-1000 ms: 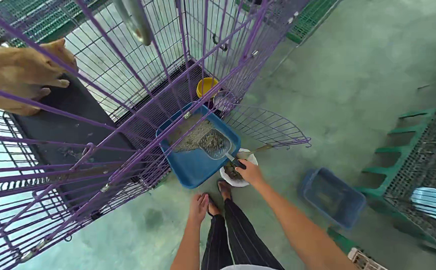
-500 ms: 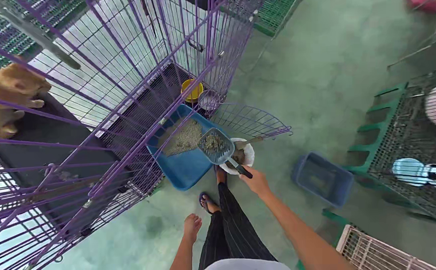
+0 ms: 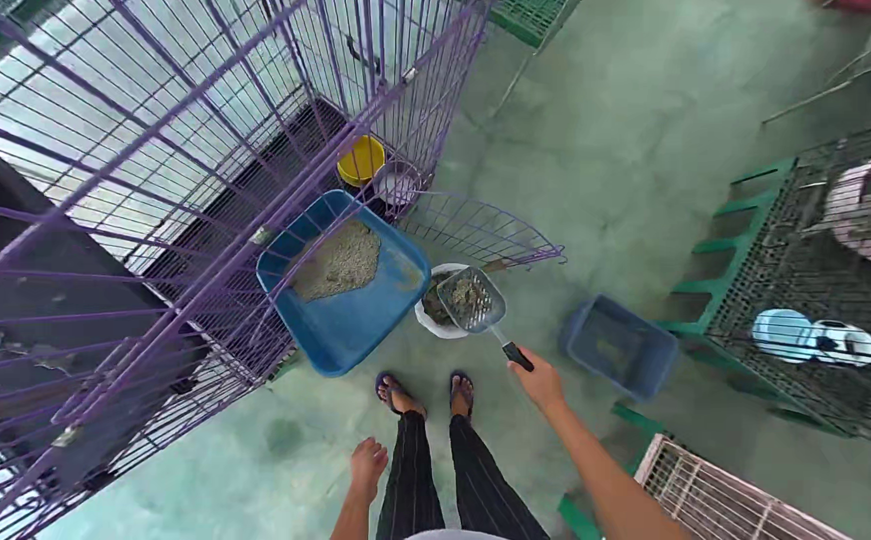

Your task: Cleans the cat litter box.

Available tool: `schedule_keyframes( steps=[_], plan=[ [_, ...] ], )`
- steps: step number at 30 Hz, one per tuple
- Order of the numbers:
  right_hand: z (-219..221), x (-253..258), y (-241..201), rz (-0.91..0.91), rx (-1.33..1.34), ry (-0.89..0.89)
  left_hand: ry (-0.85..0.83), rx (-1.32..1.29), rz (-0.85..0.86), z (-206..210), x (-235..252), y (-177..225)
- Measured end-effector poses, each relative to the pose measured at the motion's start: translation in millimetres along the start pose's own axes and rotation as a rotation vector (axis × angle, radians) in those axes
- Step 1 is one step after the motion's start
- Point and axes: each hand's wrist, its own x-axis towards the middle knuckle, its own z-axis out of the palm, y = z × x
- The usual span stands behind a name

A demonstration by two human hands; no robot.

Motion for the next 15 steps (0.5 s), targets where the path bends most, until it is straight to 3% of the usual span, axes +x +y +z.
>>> schedule_keyframes(
  steps=[3,6,11,15],
  plan=[
    [9,48,18,0.227,-0.299,-0.188,-0.054,-0.115,-0.008,20,-8,-1],
    [4,62,35,0.325,-0.325,-0.189,-0.150,-0.352,0.050,44,-26,46],
    [-47,21,62,0.226,-0.171,-0.053,-0.165,-0.771,0.070,84,-40,143],
    [-70,-18,36,0.045,0.074,-0.009,-0.152,-0.913,0.045,113,-13,174]
  ],
)
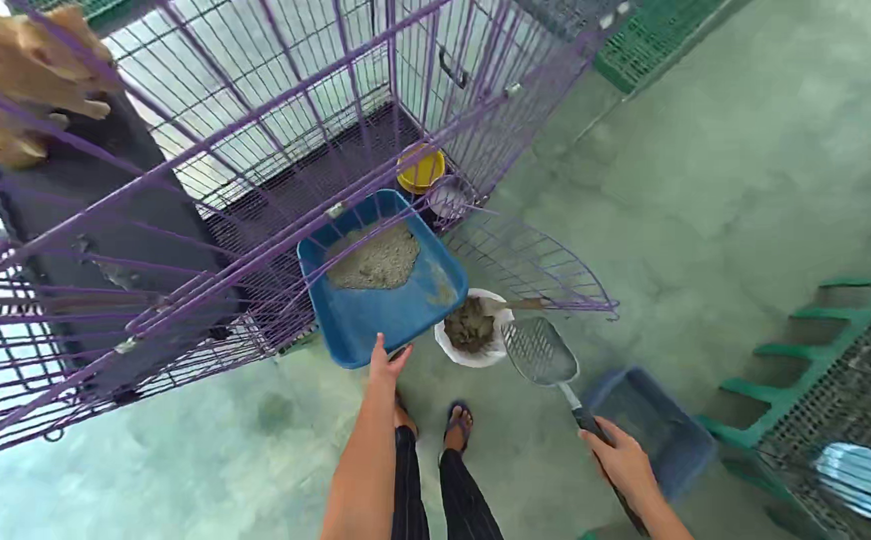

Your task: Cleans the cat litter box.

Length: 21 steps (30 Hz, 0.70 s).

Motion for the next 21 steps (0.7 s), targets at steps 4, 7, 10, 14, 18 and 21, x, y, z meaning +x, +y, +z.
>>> schedule_keyframes(
  steps=[4,7,10,14,18,21],
  plan=[
    [15,-18,-74,-0.232,-0.016,-0.086,0.104,-0.117,-0.008,-17,17,-27],
    [44,-8,-123,-0.296,-0.185,-0.187,0.131,-0.111,-0.016,-63,21,-79],
    [82,2,-118,-0.237,-0.238,-0.249,0.139,-0.059,-0.006,-100,13,-114],
    [92,-9,-91,-0.220,-0.090,-0.179,0.091,-0.050,0.024,-57,-1,-71],
    [81,-16,-144,-0.302,-0.110,-0.186,0.066,-0.144,0.028,-23,2,-29],
    [89,-2,-179,-0.350,-0.367,-0.251,0.091,-0.170,0.009,-48,0,-63]
  ],
)
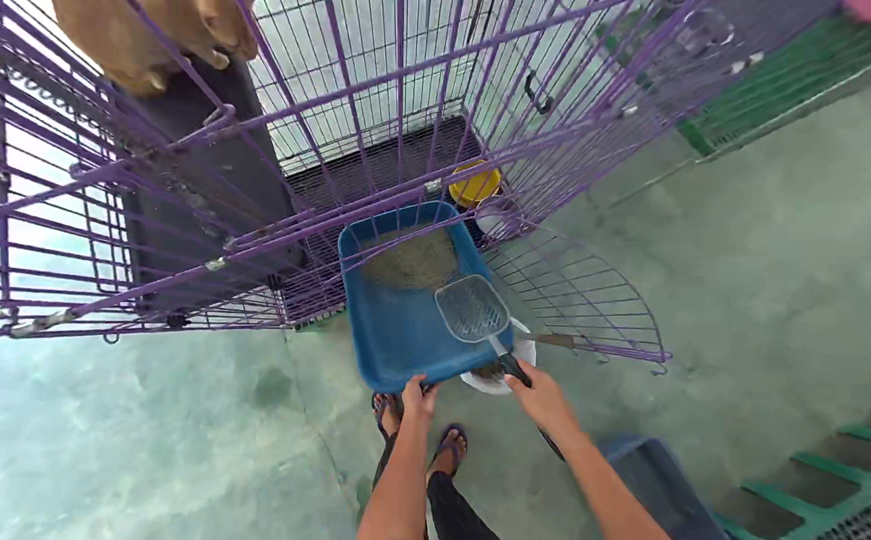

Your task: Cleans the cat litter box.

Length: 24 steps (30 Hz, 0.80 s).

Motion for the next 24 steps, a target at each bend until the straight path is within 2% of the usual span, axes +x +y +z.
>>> schedule_keyframes(
  steps=[5,9,13,19,24],
  plan=[
    [46,69,-5,0.102,-0.252,-0.177,0.058,-0.077,-0.063,-36,34,-50],
    [99,107,-4,0.103,-0.274,-0.151,0.115,-0.075,-0.112,-63,83,-80],
    [137,140,-27,0.079,-0.262,-0.073,0.101,-0.046,-0.102,-82,140,-102],
    [159,196,-88,-0.124,-0.062,0.083,-0.013,-0.071,-0.097,-87,182,-109],
    [175,222,-67,-0.271,0.208,0.186,-0.058,-0.069,0.030,-76,152,-81]
  ],
)
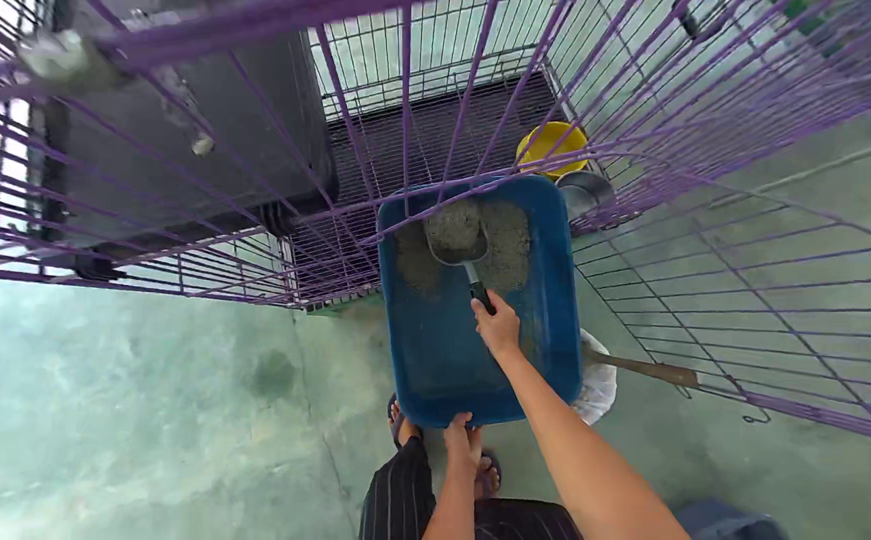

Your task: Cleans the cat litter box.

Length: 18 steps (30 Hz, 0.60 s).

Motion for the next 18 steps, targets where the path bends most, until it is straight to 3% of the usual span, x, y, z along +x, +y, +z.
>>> schedule_keyframes(
  steps=[4,9,13,18],
  plan=[
    [-45,-36,8,-0.001,-0.067,-0.017,0.034,0.083,0.106,-12,-52,45],
    [-120,-125,18,-0.010,-0.140,0.023,0.083,0.170,0.165,-15,-129,93],
    [-162,-177,10,0.007,-0.269,-0.104,0.134,0.239,0.179,-33,-196,106],
    [-183,-234,16,0.052,-0.289,-0.172,0.147,0.306,0.161,-65,-257,108]
  ],
)
